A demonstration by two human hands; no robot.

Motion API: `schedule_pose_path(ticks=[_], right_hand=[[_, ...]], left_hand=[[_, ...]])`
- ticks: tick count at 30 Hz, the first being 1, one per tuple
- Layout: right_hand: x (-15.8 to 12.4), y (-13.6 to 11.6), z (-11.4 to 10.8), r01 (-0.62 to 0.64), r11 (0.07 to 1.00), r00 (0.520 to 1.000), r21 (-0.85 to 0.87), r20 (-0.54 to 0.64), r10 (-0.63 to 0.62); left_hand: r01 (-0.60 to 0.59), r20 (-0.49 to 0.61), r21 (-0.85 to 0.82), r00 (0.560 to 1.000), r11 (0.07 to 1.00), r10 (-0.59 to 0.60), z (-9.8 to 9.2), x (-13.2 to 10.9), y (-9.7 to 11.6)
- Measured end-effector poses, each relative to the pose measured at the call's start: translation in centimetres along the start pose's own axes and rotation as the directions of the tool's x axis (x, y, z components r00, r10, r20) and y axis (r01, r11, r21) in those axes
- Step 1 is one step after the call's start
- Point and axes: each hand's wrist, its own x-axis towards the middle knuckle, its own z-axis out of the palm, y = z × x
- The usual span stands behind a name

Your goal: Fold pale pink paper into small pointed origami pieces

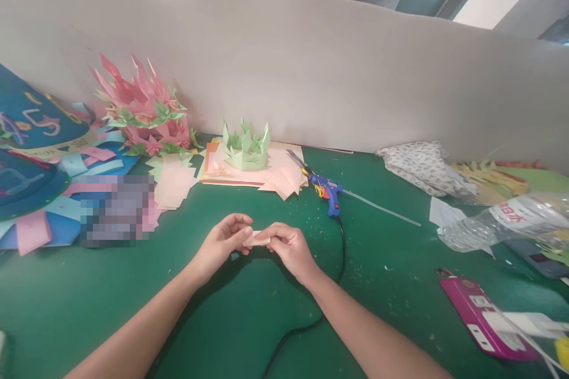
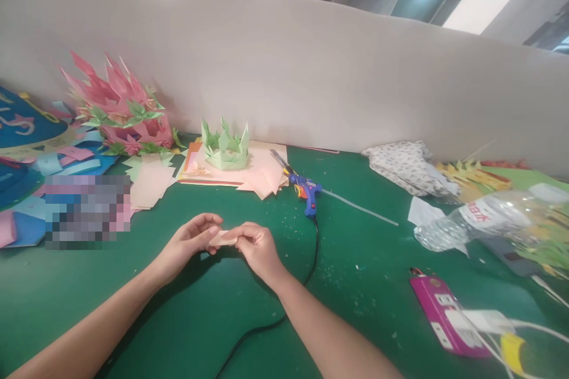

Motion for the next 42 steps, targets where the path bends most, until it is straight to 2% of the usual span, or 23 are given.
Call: schedule_pose_path(ticks=[4,8,11,18,23,26,30,35,39,42], right_hand=[[-0.2,-0.4,0.1,0.014,0.999,0.998,0.034,0.053,-0.016],[-0.2,-0.3,0.1,-0.068,0.984,0.997,0.164,0.043,0.062],[-0.1,0.0,0.2,-0.09,0.988,0.996,0.122,0.021,0.088],[-0.2,0.0,0.2,-0.077,0.997,0.997,0.016,-0.024,0.077],[-0.2,0.0,0.5,-0.082,0.996,0.997,0.029,-0.009,0.082],[-0.1,0.4,0.6,-0.072,0.995,0.997,0.07,0.005,0.072],[-0.2,0.4,0.5,-0.043,0.999,0.999,-0.005,-0.019,0.043],[-0.5,-0.2,0.7,-0.007,0.99,0.997,-0.144,-0.076,-0.004],[-0.4,-0.4,0.7,-0.009,0.993,0.996,-0.118,-0.084,-0.001],[-0.2,-0.2,0.7,-0.045,0.997,0.994,-0.067,-0.098,0.038]], left_hand=[[-0.009,-0.032,0.134,0.999,0.991,0.014,0.2,0.3,-0.3],[-0.105,-0.095,0.206,0.987,0.973,0.127,0.0,0.4,-0.5],[-0.166,-0.08,0.275,0.978,0.947,0.194,0.0,0.2,-0.6],[-0.11,-0.014,0.448,0.991,0.887,0.13,-0.2,0.1,-1.1],[-0.14,0.032,0.435,0.99,0.89,0.14,-0.2,0.2,-1.3],[-0.156,0.024,0.487,0.986,0.859,0.166,-0.1,0.1,-1.2],[-0.182,0.017,0.534,0.979,0.826,0.204,0.0,0.0,-0.9],[-0.101,-0.033,0.478,0.991,0.872,0.133,0.3,-0.3,-0.7],[-0.09,-0.058,0.44,0.99,0.893,0.128,0.3,-0.3,-0.8],[-0.073,-0.068,0.33,0.993,0.941,0.1,0.3,0.1,-0.9]])
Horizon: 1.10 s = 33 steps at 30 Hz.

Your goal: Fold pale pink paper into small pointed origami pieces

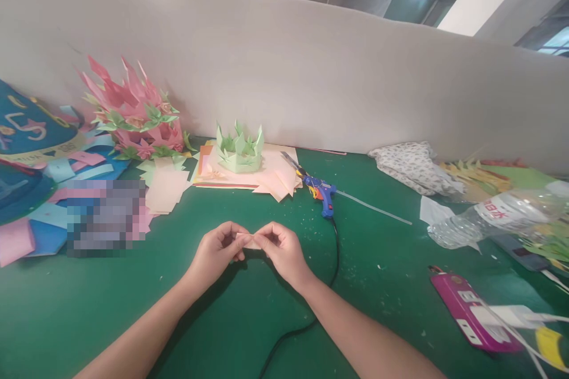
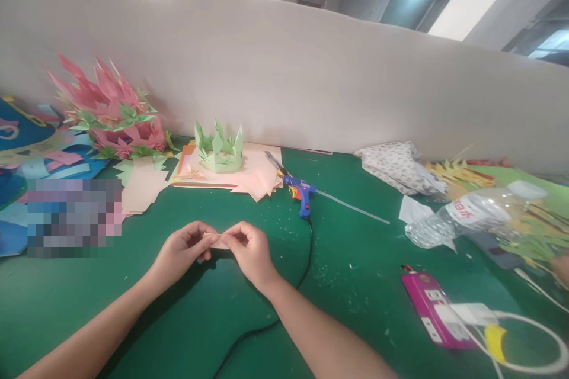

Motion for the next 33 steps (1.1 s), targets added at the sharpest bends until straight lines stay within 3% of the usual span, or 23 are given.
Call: schedule_pose_path(ticks=[4,7,15,23,33], right_hand=[[0.3,0.3,0.0,-0.054,0.992,0.998,0.118,0.022,0.051],[0.3,0.6,-0.1,-0.059,0.988,0.997,0.14,0.049,0.052],[0.3,0.8,-0.3,-0.053,0.992,0.997,0.114,0.057,0.047],[0.3,0.5,-0.3,0.012,1.0,1.0,-0.016,0.028,-0.011],[0.2,0.9,-0.2,0.097,0.994,0.995,-0.047,0.026,-0.096]], left_hand=[[0.006,-0.021,-0.216,1.0,0.976,-0.011,-0.1,0.2,0.2],[0.011,-0.016,-0.285,1.0,0.959,-0.016,-0.3,0.2,0.3],[-0.017,-0.049,-0.262,0.999,0.965,0.004,-0.4,0.4,0.2],[-0.048,-0.09,-0.173,0.995,0.984,0.033,-0.4,0.3,0.6],[0.007,-0.028,-0.169,1.0,0.986,-0.012,-0.4,0.1,1.0]])
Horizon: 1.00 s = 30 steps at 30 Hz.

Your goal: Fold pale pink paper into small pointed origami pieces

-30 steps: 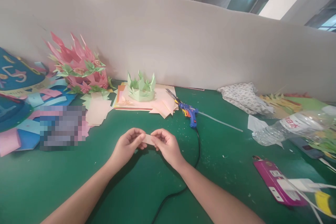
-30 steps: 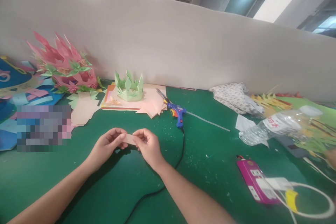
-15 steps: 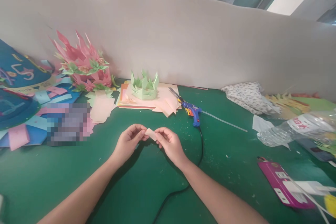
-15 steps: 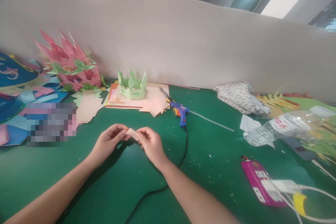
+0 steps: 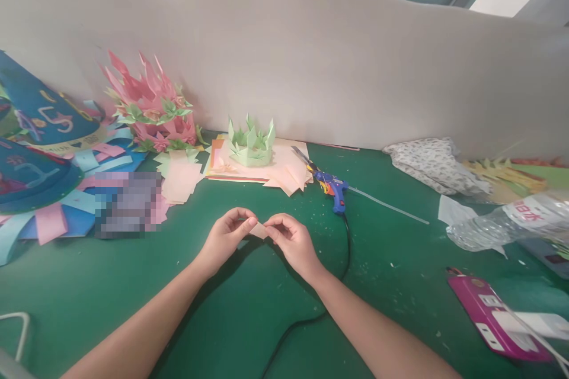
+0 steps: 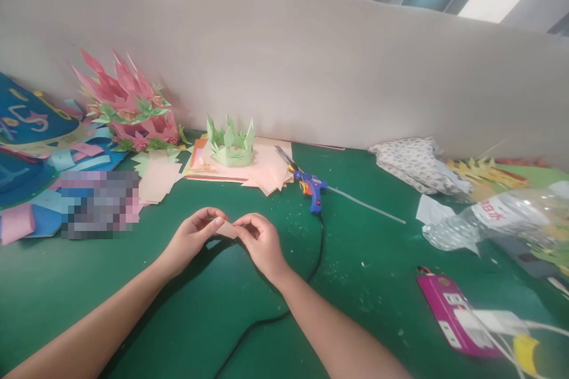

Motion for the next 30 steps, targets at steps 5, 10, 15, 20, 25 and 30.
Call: schedule_pose_path(ticks=[5,10,15,20,25,30], right_hand=[[0.09,0.01,-0.06,0.054,0.999,0.998,0.004,-0.012,-0.054],[0.1,-0.02,-0.12,0.058,0.998,0.998,0.001,-0.015,-0.058],[0.11,0.0,-0.27,-0.035,0.999,0.999,0.0,-0.015,0.035],[0.21,0.01,-0.25,-0.071,0.995,0.996,0.074,-0.056,0.075],[0.11,-0.27,-0.25,-0.023,0.999,0.995,0.037,-0.1,0.027],[-0.01,-0.48,-0.4,-0.004,0.998,0.998,-0.064,-0.07,0.0]], left_hand=[[0.003,0.044,-0.074,0.999,0.997,0.001,-0.08,-0.18,0.11],[0.047,0.101,-0.177,0.994,0.983,-0.029,-0.11,-0.33,-0.04],[0.074,0.137,-0.253,0.99,0.965,-0.04,-0.15,-0.28,-0.07],[0.095,0.135,-0.223,0.989,0.97,-0.066,-0.12,-0.31,-0.16],[0.095,0.133,-0.158,0.988,0.983,-0.074,-0.04,-0.4,-0.22],[0.065,0.132,-0.138,0.99,0.988,-0.047,-0.1,-0.39,-0.21]])
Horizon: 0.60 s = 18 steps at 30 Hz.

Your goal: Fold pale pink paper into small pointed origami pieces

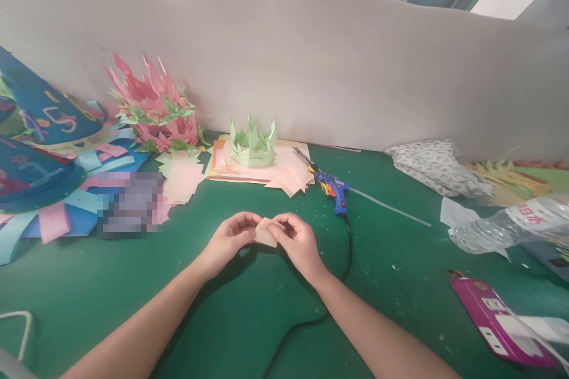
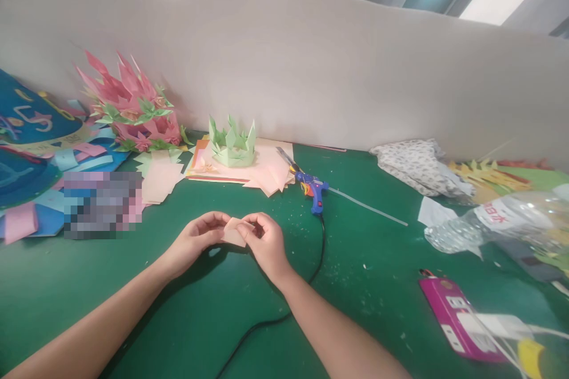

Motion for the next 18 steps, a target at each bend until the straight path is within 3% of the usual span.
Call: schedule_pose_path(ticks=[6,10,18], right_hand=[[-0.09,0.11,0.12,-0.025,0.999,1.0,-0.022,0.015,0.026],[-0.17,0.24,0.25,-0.015,0.999,1.0,-0.035,0.024,0.016],[-0.15,0.22,0.11,-0.083,0.994,0.995,0.067,0.058,0.079]], left_hand=[[-0.01,-0.015,0.096,1.0,0.995,0.012,-0.01,0.15,-0.25],[-0.031,-0.104,0.191,0.993,0.981,0.051,0.0,0.31,-0.54],[0.01,-0.158,0.091,0.987,0.996,0.004,0.15,0.27,-0.35]])
